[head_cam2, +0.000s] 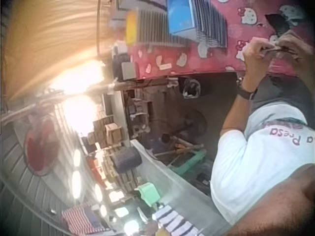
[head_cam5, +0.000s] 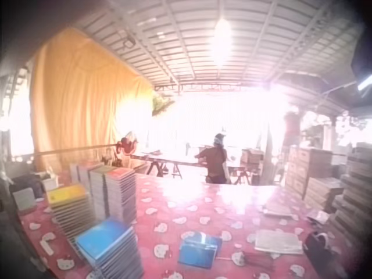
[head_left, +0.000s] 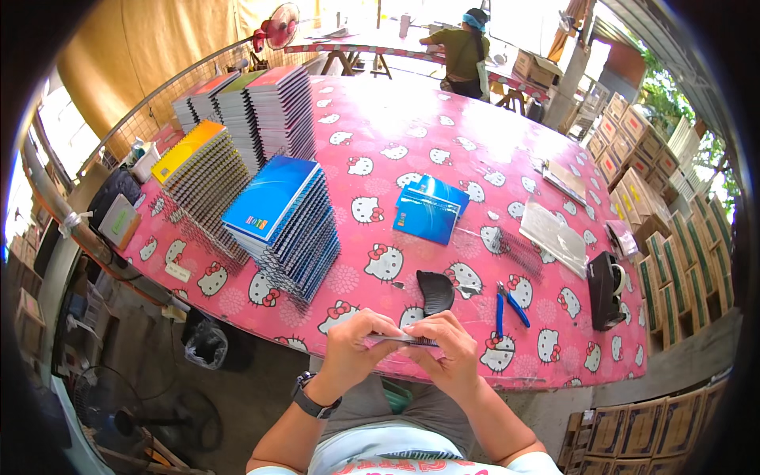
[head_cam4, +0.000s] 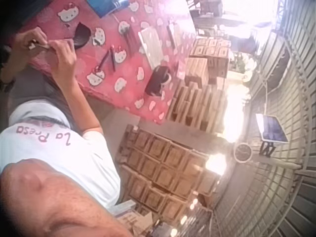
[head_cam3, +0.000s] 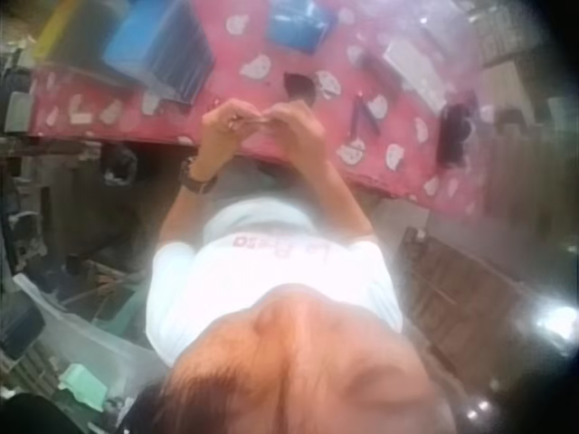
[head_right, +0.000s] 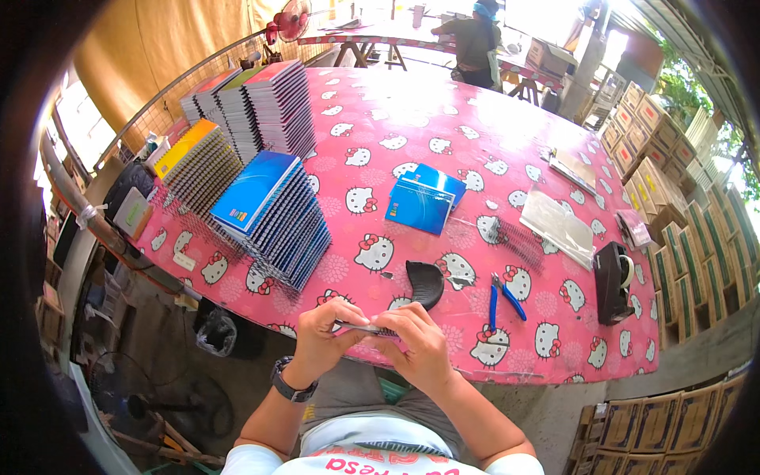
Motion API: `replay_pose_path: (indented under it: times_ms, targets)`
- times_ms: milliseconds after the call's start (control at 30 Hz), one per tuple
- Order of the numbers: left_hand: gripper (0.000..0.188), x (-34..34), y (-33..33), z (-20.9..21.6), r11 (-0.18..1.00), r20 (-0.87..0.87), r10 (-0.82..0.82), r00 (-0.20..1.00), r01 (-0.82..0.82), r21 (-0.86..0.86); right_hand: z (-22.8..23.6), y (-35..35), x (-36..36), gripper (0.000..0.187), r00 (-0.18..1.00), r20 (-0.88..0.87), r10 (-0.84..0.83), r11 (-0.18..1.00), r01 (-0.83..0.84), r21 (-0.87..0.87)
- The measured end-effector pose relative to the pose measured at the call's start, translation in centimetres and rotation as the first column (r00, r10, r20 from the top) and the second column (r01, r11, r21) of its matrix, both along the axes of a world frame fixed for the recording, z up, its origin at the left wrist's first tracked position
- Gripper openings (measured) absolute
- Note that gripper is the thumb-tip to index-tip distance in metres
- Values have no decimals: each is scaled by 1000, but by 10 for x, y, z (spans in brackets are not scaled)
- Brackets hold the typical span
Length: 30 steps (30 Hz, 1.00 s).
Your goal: The person prepares spiral-bound notebooks by aligning them, placing small black spacers or components onto the coils, and trimming the edges with shears.
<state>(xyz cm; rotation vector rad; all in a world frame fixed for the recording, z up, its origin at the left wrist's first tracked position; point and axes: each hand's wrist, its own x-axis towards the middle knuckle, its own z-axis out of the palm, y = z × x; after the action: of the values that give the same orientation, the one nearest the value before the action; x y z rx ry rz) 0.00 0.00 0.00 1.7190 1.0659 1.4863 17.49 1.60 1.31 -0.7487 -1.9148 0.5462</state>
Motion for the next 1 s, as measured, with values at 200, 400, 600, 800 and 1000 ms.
replay_pose_path:
  times_ms: [200,400,600,800,1000]
  targets:
    - [21,-4,-4,20,1000,-38,1,999,0,21,26,6,1,20,991,111,73,997,-76,26]
    - [37,-23,-4,38,992,-83,84,993,-92,-87,46,25,-16,16,965,162,207,967,-226,113]
    - [58,-46,2,48,996,175,87,981,-82,-35,95,66,-57,12,955,-260,143,980,-173,-96]
    - [46,-115,26,114,826,56,561,826,-555,-95,101,148,-137,16,934,-334,125,978,-172,-114]
    - [42,-165,83,63,765,-152,643,750,-622,166,42,202,-170,27,984,-176,4,999,-11,-37]
